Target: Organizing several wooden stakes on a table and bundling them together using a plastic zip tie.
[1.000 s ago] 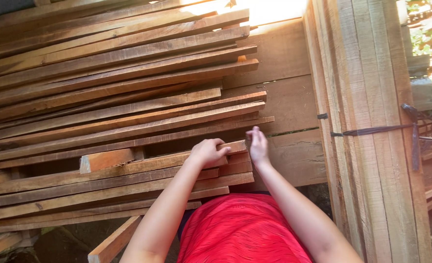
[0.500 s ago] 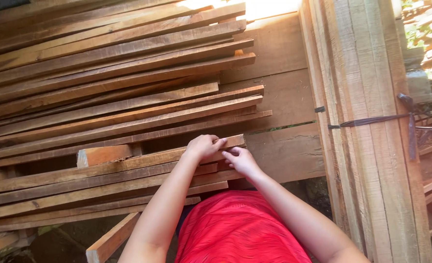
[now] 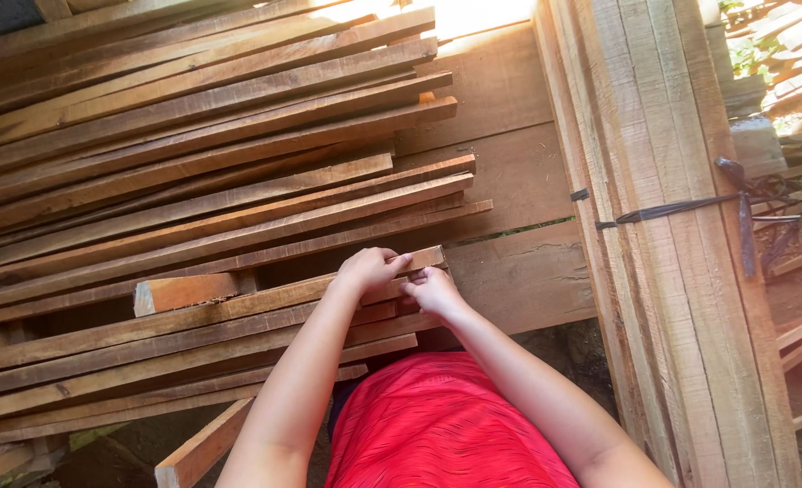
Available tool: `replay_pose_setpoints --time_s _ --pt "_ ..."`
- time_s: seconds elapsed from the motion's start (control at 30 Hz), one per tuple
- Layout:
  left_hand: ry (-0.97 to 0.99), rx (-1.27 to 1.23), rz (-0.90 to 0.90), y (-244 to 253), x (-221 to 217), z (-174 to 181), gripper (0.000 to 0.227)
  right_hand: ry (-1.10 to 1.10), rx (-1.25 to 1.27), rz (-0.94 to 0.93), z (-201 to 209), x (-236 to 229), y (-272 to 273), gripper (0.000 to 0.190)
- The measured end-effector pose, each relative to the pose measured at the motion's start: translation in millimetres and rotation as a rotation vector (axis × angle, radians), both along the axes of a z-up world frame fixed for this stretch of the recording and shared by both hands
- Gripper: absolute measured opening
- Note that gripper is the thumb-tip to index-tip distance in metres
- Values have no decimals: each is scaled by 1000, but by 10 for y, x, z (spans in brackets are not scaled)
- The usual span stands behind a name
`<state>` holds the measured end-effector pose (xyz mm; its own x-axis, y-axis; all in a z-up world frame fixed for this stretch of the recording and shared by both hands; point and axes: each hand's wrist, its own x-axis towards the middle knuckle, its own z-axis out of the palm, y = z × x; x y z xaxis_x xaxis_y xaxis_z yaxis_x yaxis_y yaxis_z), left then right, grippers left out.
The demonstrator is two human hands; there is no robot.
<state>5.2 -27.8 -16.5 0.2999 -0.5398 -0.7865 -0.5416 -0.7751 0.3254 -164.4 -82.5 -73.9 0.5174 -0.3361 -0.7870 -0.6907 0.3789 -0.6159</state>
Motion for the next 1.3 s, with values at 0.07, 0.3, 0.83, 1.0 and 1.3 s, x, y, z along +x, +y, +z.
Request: replay_pose_setpoints --time_s 0.07,0.3,0.83,1.0,1.3 --pt "5 1 0 -1 8 32 59 -19 99 -57 5 -12 1 37" --pt "-9 2 -9 3 15 55 57 -58 221 -254 -93 -120 -20 38" --pt "-122 -224 -158 -7 -259 142 47 -91 170 -340 -210 -261 -931 80" --pt "-109 -140 -57 -92 -256 197 45 -179 385 -227 -275 45 -823 95" --pt "-35 -132 -58 -127 -216 50 45 -156 384 -234 -491 82 -767 80"
